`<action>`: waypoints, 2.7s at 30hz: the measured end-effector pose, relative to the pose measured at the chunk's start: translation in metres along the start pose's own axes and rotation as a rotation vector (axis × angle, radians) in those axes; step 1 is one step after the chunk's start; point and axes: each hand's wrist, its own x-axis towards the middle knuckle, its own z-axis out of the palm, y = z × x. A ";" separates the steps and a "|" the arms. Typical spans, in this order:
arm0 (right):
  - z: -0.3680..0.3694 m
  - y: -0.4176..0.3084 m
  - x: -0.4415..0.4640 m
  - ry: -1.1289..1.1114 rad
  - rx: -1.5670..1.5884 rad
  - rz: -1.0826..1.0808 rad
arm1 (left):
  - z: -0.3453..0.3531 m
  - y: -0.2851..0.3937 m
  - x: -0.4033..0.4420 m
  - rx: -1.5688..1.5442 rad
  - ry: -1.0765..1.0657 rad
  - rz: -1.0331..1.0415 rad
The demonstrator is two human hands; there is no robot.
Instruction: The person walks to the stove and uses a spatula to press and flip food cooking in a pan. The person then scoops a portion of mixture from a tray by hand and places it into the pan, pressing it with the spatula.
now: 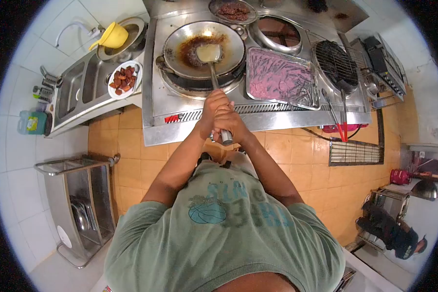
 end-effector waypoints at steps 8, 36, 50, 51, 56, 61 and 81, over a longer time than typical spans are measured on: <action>0.001 0.006 -0.004 -0.013 0.000 -0.013 | -0.001 -0.004 -0.005 -0.009 -0.025 0.024; -0.056 0.015 -0.011 -0.095 0.148 -0.185 | 0.039 0.013 0.012 0.055 0.003 -0.030; -0.132 0.056 -0.025 -0.257 0.261 -0.322 | 0.112 0.024 0.041 0.186 0.173 -0.181; -0.135 0.058 -0.026 -0.273 0.262 -0.325 | 0.116 0.024 0.041 0.191 0.185 -0.194; -0.149 0.068 -0.028 -0.285 0.274 -0.359 | 0.131 0.017 0.043 0.245 0.210 -0.147; -0.158 0.070 -0.031 -0.331 0.305 -0.353 | 0.137 0.015 0.044 0.264 0.224 -0.122; -0.144 0.065 -0.031 -0.242 0.284 -0.366 | 0.125 0.014 0.043 0.218 0.134 -0.101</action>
